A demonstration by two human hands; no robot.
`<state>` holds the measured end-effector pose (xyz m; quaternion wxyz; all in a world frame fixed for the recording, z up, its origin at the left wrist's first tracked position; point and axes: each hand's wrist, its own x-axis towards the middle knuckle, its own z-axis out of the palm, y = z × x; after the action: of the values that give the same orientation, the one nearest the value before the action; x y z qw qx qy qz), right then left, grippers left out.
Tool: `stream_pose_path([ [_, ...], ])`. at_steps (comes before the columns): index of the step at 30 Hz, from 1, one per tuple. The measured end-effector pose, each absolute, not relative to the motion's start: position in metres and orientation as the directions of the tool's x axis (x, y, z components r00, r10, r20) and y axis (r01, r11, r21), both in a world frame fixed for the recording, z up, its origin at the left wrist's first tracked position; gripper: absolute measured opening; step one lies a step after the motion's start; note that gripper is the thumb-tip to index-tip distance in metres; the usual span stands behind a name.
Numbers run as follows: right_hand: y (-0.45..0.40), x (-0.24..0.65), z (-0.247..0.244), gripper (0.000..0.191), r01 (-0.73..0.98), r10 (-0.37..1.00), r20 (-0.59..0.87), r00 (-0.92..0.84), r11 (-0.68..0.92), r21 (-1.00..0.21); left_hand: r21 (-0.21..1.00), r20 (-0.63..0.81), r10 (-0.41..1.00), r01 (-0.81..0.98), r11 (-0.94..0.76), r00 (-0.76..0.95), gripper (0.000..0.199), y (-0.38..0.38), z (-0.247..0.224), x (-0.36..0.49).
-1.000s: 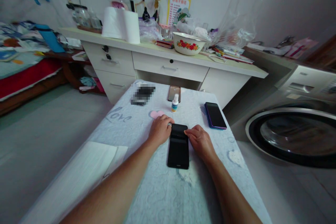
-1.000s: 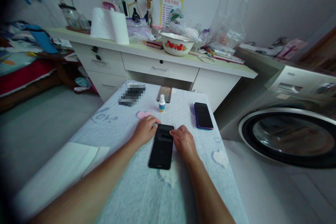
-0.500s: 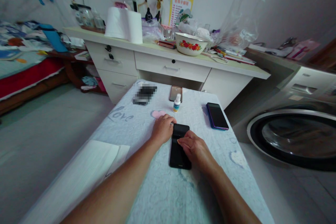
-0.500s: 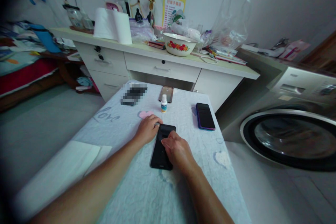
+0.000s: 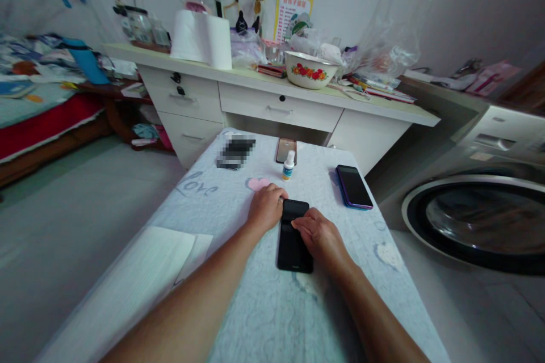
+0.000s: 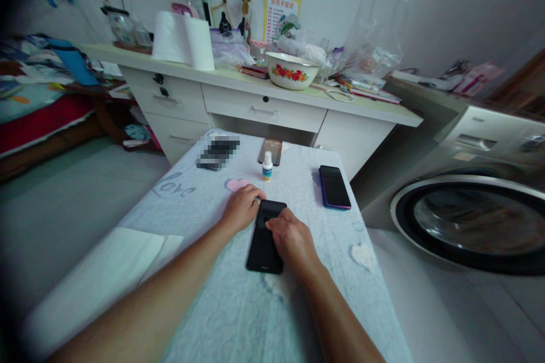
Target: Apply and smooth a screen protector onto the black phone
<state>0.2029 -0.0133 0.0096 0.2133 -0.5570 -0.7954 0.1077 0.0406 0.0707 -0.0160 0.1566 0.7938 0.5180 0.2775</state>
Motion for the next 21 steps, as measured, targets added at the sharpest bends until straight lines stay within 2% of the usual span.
stream_pose_path([
  [6,-0.004,0.214,0.003,0.024,0.906,0.955,0.277,-0.101,0.203,-0.370,0.534,0.269,0.911,0.739,-0.411,0.312,0.023,0.070,-0.014,0.041],
  [9,-0.002,0.215,0.002,0.024,0.918,0.954,0.292,-0.066,0.173,-0.357,0.540,0.264,0.914,0.737,-0.406,0.309,0.022,0.070,-0.014,0.041],
  [21,-0.012,0.192,0.013,0.027,0.858,0.931,0.211,-0.298,0.358,-0.368,0.545,0.238,0.924,0.747,-0.381,0.298,0.023,0.069,-0.014,0.041],
])
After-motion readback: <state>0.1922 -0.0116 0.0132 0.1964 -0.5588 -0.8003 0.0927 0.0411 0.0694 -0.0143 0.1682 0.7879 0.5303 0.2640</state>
